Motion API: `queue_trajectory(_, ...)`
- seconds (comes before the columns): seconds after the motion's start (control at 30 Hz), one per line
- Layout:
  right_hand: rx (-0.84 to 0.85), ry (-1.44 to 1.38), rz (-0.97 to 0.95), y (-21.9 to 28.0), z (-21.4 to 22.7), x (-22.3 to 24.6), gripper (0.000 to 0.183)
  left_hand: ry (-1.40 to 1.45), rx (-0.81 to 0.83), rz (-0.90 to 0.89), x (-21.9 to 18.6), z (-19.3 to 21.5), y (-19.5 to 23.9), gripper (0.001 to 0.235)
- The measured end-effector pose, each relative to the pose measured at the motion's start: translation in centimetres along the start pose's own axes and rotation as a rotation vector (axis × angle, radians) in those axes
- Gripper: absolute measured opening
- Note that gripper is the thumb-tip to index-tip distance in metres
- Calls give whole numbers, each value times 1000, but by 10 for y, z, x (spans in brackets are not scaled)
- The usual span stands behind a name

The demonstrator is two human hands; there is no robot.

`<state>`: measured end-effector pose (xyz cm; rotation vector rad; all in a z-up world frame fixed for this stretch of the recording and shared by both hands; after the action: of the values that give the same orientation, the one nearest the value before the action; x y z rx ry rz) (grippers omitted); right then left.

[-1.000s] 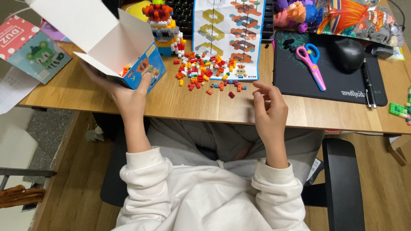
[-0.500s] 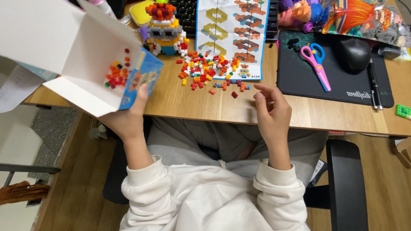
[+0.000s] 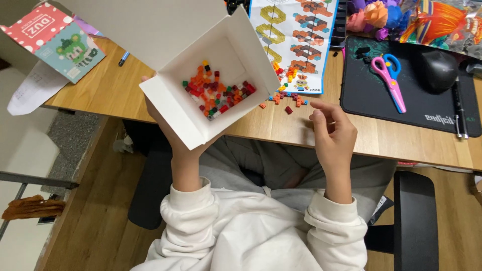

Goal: The person assembles a small structure using colorful plastic bricks, following a printed instruction sheet. They pick up individual bricks from a box and the table, connect them by hand, and attach the completed section to a larger pre-built model.

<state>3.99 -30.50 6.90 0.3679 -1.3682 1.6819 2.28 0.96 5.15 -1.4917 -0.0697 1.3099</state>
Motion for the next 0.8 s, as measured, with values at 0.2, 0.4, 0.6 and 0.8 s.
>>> queue_trajectory(0.2, 8, 1, 14, 1, -1, -5, 17, 3, -44, 35, -10, -1, -7, 106)
queue_trajectory(0.4, 19, 10, 31, 1, -1, -4, 17, 14, -85, 72, -23, 0, -5, 111)
queue_trajectory(0.6, 9, -2, 16, 1, -1, -2, 17, 38, -113, 107, -24, 9, -17, 117)
queue_trajectory(0.8, 65, 54, -83, 0, -1, 1, 15, -49, -160, 259, 2, 27, -15, 125)
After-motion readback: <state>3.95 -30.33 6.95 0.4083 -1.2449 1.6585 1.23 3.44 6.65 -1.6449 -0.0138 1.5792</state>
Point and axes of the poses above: each hand's wrist, its own y-axis away from the middle knuckle, its own z-axis out of the back of the hand, x = y × z, the point moved 5 cm from there along -y, towards the middle knuckle, and after that the axes turned 11 degrees about z, right-handed, at the moved point
